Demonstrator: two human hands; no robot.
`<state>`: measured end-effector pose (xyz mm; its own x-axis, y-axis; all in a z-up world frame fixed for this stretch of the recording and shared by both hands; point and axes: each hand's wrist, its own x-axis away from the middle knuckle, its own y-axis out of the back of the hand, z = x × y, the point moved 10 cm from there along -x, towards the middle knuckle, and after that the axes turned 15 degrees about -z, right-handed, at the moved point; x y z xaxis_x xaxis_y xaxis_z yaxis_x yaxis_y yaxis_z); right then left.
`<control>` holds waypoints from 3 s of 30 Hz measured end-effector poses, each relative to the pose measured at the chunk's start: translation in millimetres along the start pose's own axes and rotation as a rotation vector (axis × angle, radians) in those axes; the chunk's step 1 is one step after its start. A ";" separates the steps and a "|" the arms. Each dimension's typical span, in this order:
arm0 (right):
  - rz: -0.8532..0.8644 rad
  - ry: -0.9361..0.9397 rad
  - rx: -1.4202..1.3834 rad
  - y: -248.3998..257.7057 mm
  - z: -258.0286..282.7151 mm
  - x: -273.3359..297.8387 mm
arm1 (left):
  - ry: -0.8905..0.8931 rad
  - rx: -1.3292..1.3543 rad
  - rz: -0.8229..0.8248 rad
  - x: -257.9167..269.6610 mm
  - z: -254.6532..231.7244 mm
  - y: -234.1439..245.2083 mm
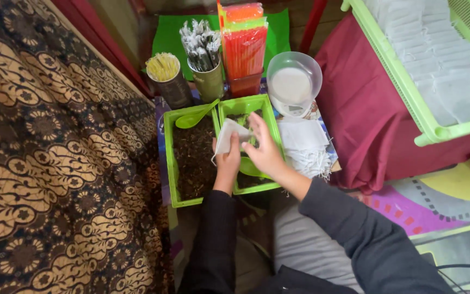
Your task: The person fills small white bags with tea leaves from green containers using a green spoon and then places the filled bags into a larger tray.
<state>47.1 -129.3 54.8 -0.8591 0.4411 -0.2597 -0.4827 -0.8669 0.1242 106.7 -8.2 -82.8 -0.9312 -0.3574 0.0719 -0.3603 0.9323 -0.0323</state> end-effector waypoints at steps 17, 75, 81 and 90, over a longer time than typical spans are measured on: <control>0.042 -0.034 0.029 107.1 -53.5 -31.8 | -0.429 -0.149 0.181 2.9 -57.8 -9.8; 0.118 -0.302 1.327 360.9 57.0 -62.3 | -0.337 -0.263 0.283 21.9 -92.4 -8.8; -0.128 0.372 1.366 354.8 64.0 -59.1 | -0.370 -0.254 0.271 17.5 -83.6 -9.6; -0.075 0.672 0.975 220.4 106.2 -22.5 | -0.446 -0.178 0.250 9.5 -72.0 -9.4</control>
<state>-58.0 -305.7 189.7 -0.7016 0.0207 -0.7123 -0.7042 -0.1733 0.6886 105.3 -16.3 -10.0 -0.9345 -0.0760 -0.3479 -0.1455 0.9731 0.1784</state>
